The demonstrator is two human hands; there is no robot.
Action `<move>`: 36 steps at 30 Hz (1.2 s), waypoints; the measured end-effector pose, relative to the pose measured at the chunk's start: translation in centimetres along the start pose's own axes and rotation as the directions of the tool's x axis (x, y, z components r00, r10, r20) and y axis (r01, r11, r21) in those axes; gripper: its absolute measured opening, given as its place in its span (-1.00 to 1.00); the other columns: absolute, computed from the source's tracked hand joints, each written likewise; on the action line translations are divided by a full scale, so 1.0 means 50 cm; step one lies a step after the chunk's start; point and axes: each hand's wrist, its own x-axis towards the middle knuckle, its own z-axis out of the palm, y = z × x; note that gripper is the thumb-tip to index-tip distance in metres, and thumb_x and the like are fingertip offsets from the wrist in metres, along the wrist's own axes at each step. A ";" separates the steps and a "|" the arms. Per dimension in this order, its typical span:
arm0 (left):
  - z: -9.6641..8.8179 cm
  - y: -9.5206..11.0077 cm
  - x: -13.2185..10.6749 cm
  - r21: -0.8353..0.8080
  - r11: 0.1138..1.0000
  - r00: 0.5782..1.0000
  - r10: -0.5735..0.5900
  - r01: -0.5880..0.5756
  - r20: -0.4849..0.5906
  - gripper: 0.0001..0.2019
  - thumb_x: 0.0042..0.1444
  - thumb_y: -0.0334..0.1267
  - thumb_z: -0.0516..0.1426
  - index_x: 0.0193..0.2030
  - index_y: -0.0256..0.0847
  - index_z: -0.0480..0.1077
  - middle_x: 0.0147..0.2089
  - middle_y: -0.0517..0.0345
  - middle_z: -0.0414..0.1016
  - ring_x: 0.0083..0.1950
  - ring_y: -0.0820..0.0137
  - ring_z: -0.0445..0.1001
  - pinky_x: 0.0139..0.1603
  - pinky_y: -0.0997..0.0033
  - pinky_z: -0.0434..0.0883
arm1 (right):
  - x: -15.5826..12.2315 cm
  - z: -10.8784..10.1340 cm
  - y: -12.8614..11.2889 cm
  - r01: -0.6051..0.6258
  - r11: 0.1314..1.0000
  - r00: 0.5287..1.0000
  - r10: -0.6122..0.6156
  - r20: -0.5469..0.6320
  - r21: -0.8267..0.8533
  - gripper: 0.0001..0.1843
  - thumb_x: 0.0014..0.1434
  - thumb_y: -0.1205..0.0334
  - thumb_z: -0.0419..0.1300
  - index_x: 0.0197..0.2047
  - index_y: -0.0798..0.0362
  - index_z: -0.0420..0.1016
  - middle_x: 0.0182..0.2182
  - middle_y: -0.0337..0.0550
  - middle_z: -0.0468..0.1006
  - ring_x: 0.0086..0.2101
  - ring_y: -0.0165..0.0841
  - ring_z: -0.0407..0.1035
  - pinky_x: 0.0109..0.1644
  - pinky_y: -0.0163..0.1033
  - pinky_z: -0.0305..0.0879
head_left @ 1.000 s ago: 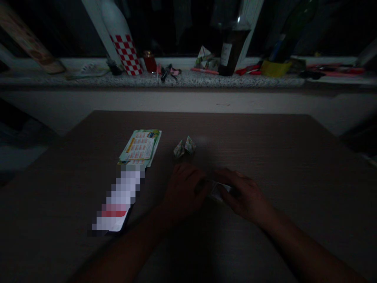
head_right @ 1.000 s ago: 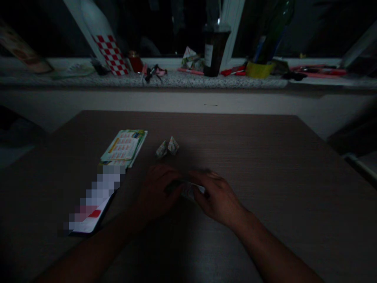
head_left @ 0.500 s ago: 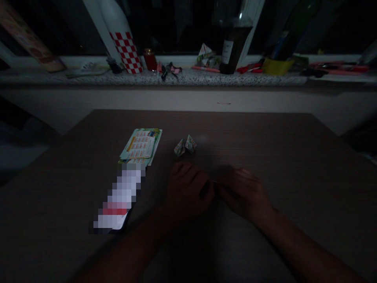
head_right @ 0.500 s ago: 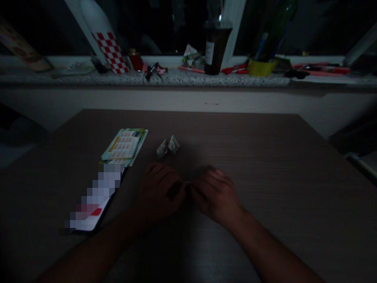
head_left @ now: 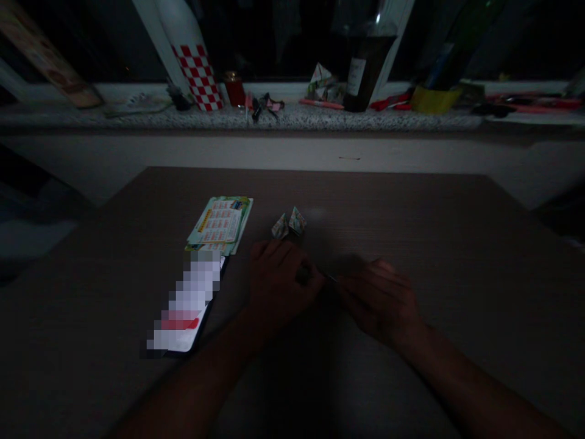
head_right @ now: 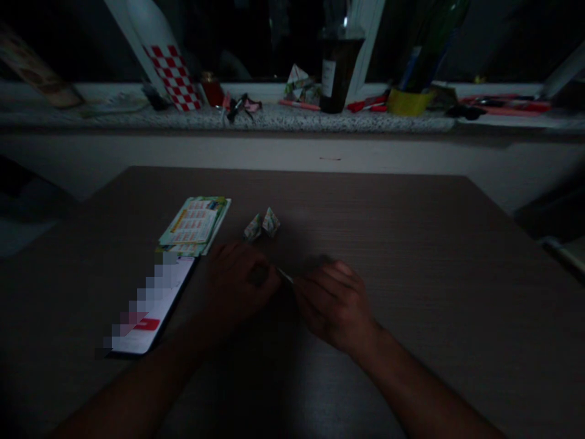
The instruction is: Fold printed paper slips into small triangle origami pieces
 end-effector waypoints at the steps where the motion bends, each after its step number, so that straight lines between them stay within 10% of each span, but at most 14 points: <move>1: -0.001 -0.008 0.002 0.003 1.000 1.000 -0.009 0.009 -0.011 -0.88 -0.02 -0.32 0.15 -0.53 -0.19 0.32 -0.49 0.17 0.42 -0.35 0.32 0.40 -0.20 0.23 0.24 | -0.001 -0.002 0.000 -0.006 1.000 1.000 0.006 -0.002 0.002 -0.79 0.07 0.46 0.29 -0.19 0.12 0.46 -0.39 -0.11 0.60 -0.41 -0.32 0.44 -0.31 -0.16 0.30; 12: -0.016 -0.027 -0.008 -0.200 0.977 0.996 0.084 -0.075 0.039 -0.83 0.05 -0.28 0.17 -0.19 -0.20 0.39 -0.17 0.04 0.48 -0.10 0.26 0.42 -0.06 0.21 0.35 | 0.002 -0.016 0.012 -0.075 0.996 0.997 0.076 -0.016 0.058 -0.77 0.06 0.48 0.28 -0.20 0.09 0.45 -0.39 -0.13 0.60 -0.39 -0.32 0.44 -0.30 -0.16 0.30; 23: -0.001 0.012 -0.012 -0.256 0.919 0.946 0.323 -0.302 0.044 -0.93 0.09 -0.36 0.14 -0.41 -0.22 0.39 -0.41 0.15 0.49 -0.34 0.38 0.38 -0.27 0.30 0.31 | 0.012 -0.004 0.008 -0.119 0.993 0.992 0.120 -0.047 0.016 -0.83 0.02 0.38 0.25 -0.27 0.01 0.46 -0.34 -0.14 0.61 -0.31 -0.26 0.47 -0.16 -0.11 0.30; 36: -0.020 0.009 -0.008 -0.298 0.908 0.952 0.305 -0.293 -0.006 -0.93 0.01 -0.42 0.17 -0.42 -0.20 0.37 -0.43 0.18 0.51 -0.38 0.43 0.42 -0.28 0.36 0.35 | 0.001 -0.020 0.055 -0.306 0.947 0.947 0.293 -0.130 -0.099 -0.92 0.03 0.35 0.23 -0.44 0.03 0.39 -0.48 -0.18 0.55 -0.41 -0.27 0.44 -0.27 -0.15 0.28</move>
